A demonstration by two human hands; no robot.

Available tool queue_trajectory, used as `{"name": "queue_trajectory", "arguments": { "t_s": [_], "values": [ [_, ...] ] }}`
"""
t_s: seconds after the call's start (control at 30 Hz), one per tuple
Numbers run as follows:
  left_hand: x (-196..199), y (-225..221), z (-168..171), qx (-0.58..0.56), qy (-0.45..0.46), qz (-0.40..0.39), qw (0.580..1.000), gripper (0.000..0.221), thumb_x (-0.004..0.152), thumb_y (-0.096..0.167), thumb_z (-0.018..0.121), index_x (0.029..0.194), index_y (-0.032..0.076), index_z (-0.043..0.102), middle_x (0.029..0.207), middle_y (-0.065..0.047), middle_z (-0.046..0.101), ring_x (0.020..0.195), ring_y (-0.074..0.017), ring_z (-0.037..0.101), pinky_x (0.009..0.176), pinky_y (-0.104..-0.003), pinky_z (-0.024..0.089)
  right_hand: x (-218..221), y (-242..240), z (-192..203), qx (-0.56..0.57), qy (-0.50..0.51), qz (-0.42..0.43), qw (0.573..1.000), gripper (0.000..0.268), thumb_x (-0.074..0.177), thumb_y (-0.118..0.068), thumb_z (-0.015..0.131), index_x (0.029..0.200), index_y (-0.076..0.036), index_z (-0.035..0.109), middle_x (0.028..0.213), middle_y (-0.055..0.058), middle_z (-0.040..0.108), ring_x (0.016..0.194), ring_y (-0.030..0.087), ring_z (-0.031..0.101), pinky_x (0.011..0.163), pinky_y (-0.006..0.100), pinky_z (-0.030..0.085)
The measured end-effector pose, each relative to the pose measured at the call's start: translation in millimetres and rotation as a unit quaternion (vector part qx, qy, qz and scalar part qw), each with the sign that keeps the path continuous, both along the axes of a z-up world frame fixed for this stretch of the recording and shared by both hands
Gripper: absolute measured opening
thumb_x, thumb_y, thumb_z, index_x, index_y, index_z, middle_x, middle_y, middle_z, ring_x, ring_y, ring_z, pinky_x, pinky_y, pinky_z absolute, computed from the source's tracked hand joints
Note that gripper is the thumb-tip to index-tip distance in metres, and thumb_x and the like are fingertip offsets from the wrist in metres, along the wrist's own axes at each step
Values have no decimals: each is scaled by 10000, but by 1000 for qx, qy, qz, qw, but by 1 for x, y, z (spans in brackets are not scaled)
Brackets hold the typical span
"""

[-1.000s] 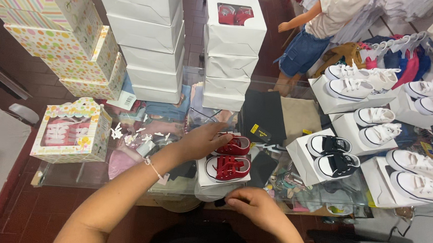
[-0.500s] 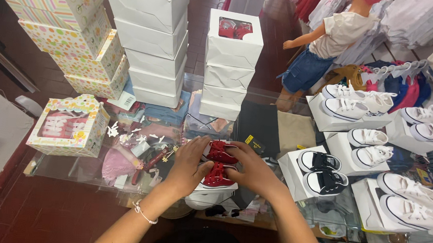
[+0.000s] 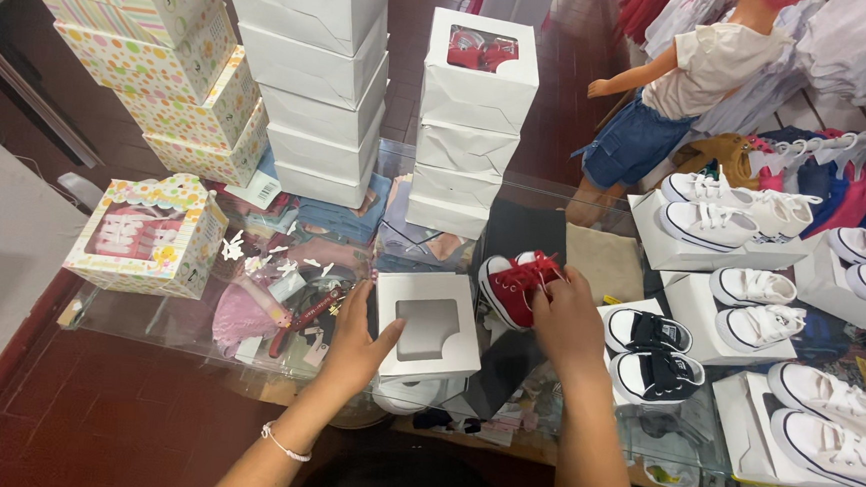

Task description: The person picks up a pair of infant shoes from a display counter, opens a small white cardboard box, and places the shoes inside the box before closing it.

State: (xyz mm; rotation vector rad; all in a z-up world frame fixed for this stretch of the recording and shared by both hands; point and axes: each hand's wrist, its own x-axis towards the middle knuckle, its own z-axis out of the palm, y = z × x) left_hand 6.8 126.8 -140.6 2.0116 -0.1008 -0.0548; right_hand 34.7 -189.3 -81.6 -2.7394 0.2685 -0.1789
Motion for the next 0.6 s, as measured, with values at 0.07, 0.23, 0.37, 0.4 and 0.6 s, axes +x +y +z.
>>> {"name": "queue_trajectory", "arguments": {
  "t_s": [0.07,0.23,0.37,0.4,0.6],
  "values": [
    [-4,2,8,3,33,3,999,896,949,445,704,1597,-5,279,1625,-279,272,1553,-441,232,1261,-546,212,13,-9,-37,-43,65,-29,997,324,1016,-318,571,1187,-99,739,1555,143,508,1309,334,624,1043,390,551],
    [6,1,8,17,38,-13,999,866,961,509,673,1568,-18,350,1593,-256,357,1539,-396,303,1258,-500,255,-10,5,-11,-46,48,-21,998,392,1018,-336,598,1291,-70,692,1544,203,501,1322,382,605,1055,423,541],
    [6,0,20,6,26,-13,1000,841,963,464,682,1570,-23,363,1560,-273,400,1514,-409,346,1241,-507,288,-61,48,40,20,-69,64,995,408,983,-310,695,1299,-53,698,1459,201,586,1337,455,557,1065,521,510],
    [3,0,26,7,36,-12,999,841,963,464,682,1570,-23,363,1560,-273,400,1514,-409,346,1241,-507,288,-65,49,30,21,-59,66,996,408,983,-310,695,1299,-53,698,1459,201,586,1337,455,557,1065,521,510],
    [-10,5,34,-60,27,-35,997,723,978,314,674,1577,9,408,1551,-293,420,1506,-440,343,1235,-512,289,-81,78,-12,372,70,144,914,653,1018,-335,619,1581,-58,436,1535,266,503,1441,427,447,1158,548,402]
  ]
}}
